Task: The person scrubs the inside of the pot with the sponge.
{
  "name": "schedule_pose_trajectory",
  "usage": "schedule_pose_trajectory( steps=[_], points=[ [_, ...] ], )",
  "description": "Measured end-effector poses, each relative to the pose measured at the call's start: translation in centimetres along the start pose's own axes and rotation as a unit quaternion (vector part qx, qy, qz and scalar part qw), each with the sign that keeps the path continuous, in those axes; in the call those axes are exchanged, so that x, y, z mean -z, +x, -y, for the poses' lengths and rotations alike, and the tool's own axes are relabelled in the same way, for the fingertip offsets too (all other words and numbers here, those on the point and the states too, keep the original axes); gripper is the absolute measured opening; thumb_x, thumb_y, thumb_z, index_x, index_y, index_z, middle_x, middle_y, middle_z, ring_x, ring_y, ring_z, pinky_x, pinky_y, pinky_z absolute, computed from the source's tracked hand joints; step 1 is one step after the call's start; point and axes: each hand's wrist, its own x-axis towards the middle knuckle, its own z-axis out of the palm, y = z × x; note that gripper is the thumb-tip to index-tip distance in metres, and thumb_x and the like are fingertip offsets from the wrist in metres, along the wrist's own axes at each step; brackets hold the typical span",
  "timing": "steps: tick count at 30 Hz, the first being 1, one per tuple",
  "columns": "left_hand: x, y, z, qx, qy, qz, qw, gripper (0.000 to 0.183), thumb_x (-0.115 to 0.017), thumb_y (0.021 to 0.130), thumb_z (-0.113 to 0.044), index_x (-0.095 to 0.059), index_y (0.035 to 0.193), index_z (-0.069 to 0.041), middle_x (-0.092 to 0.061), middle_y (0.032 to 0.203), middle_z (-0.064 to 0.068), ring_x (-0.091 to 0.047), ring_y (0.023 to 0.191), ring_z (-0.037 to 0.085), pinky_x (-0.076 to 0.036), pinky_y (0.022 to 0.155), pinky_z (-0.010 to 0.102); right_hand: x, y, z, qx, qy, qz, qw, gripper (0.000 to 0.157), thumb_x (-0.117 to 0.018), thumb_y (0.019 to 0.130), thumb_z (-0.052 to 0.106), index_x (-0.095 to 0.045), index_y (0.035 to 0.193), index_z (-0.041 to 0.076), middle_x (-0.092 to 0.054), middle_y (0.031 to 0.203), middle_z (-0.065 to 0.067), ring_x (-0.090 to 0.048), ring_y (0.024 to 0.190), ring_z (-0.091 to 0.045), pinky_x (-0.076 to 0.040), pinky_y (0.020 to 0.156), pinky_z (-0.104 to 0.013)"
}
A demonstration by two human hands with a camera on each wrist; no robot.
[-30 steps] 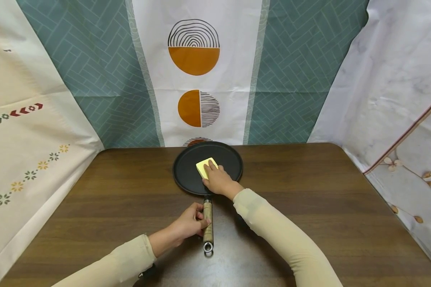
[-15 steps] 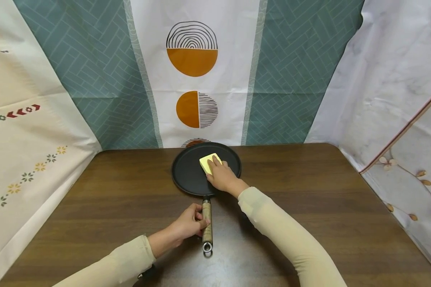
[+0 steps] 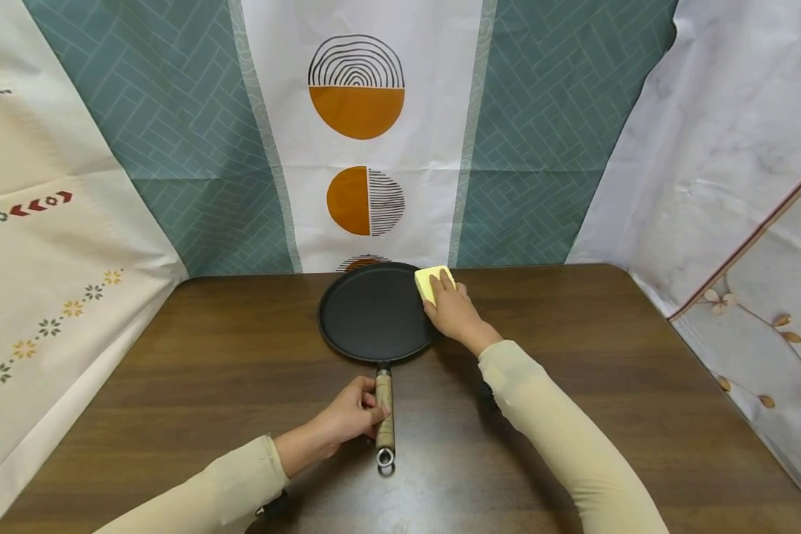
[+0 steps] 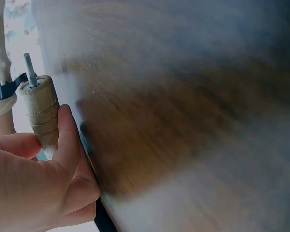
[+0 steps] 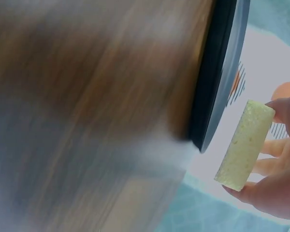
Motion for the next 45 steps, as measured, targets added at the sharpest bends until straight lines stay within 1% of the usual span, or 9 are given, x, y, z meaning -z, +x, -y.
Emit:
schedule_pose_trajectory(
  steps=[7,13,18,24,28,34,39,42,45],
  points=[
    [0.0,-0.1,0.0,0.004,-0.006,0.001,1.0,0.036,-0.06,0.091,0.005,-0.038,0.12,0.008,-0.037,0.088,0.009,-0.056,0.075,0.023,-0.059,0.063,0.034,1.5,-0.7,-3.0,-0.019,0.008,-0.012,1.0,0.057,-0.048,0.101,0.019,-0.026,0.145,-0.011,-0.015,0.151,-0.035,-0.024,0.13,-0.057,-0.025,0.108,-0.063],
    [0.1,0.2,0.2,0.004,-0.008,0.002,1.0,0.037,-0.06,0.091,0.004,-0.038,0.121,0.008,-0.038,0.088,0.01,-0.056,0.075,0.023,-0.059,0.063,0.035,2.6,-1.5,-5.1,-0.023,0.014,-0.025,0.999,0.056,-0.048,0.1,0.015,-0.027,0.142,-0.015,-0.018,0.147,-0.04,-0.022,0.132,-0.057,-0.023,0.106,-0.065],
    [0.2,0.3,0.4,0.0,-0.014,0.004,0.9999,0.037,-0.061,0.091,0.003,-0.038,0.119,0.008,-0.039,0.089,0.011,-0.057,0.074,0.024,-0.06,0.064,0.036,3.0,-2.1,-6.7,-0.033,0.018,-0.027,0.999,0.055,-0.047,0.1,0.015,-0.028,0.14,-0.017,-0.02,0.145,-0.041,-0.02,0.134,-0.055,-0.023,0.105,-0.066],
    [0.3,0.2,0.4,-0.004,-0.018,0.007,0.9998,0.039,-0.061,0.091,0.004,-0.037,0.121,0.009,-0.04,0.09,0.012,-0.057,0.075,0.024,-0.06,0.064,0.037,3.3,-2.6,-8.6,-0.049,0.022,-0.019,0.998,0.056,-0.046,0.1,0.015,-0.027,0.14,-0.019,-0.019,0.145,-0.042,-0.015,0.136,-0.054,-0.018,0.106,-0.071],
    [0.3,0.1,0.3,-0.004,-0.018,0.007,0.9998,0.039,-0.061,0.091,0.004,-0.037,0.121,0.009,-0.04,0.09,0.012,-0.058,0.074,0.024,-0.06,0.064,0.037,3.3,-2.9,-9.5,-0.058,0.016,-0.013,0.998,0.056,-0.045,0.1,0.015,-0.026,0.139,-0.021,-0.019,0.143,-0.044,-0.015,0.135,-0.055,-0.017,0.105,-0.072],
    [0.2,0.1,0.3,-0.003,-0.019,0.005,0.9998,0.038,-0.061,0.09,0.004,-0.037,0.12,0.009,-0.041,0.09,0.013,-0.059,0.074,0.025,-0.06,0.064,0.037,2.9,-3.3,-10.4,-0.073,0.003,0.006,0.997,0.057,-0.044,0.1,0.016,-0.025,0.138,-0.023,-0.018,0.142,-0.045,-0.017,0.132,-0.058,-0.019,0.104,-0.073],
    [0.2,0.1,0.3,-0.002,-0.018,0.004,0.9998,0.038,-0.061,0.09,0.005,-0.037,0.12,0.008,-0.041,0.09,0.013,-0.059,0.075,0.025,-0.06,0.064,0.037,2.6,-3.4,-10.4,-0.076,-0.005,0.006,0.997,0.056,-0.044,0.099,0.015,-0.027,0.136,-0.024,-0.02,0.141,-0.045,-0.018,0.133,-0.058,-0.019,0.104,-0.072],
    [0.2,0.1,0.3,-0.003,-0.019,0.003,0.9998,0.038,-0.061,0.09,0.005,-0.037,0.12,0.009,-0.04,0.09,0.013,-0.059,0.074,0.025,-0.06,0.064,0.037,2.5,-3.4,-10.3,-0.08,-0.019,0.007,0.997,0.056,-0.046,0.098,0.015,-0.028,0.136,-0.023,-0.02,0.141,-0.046,-0.022,0.129,-0.061,-0.022,0.103,-0.071],
    [0.2,0.1,0.3,-0.004,-0.022,0.004,0.9997,0.039,-0.061,0.09,0.005,-0.037,0.12,0.009,-0.04,0.089,0.013,-0.059,0.074,0.024,-0.06,0.063,0.037,2.4,-3.4,-10.0,-0.091,-0.026,0.015,0.995,0.058,-0.046,0.098,0.017,-0.026,0.136,-0.023,-0.017,0.142,-0.046,-0.026,0.122,-0.065,-0.026,0.101,-0.07]
  ],
)
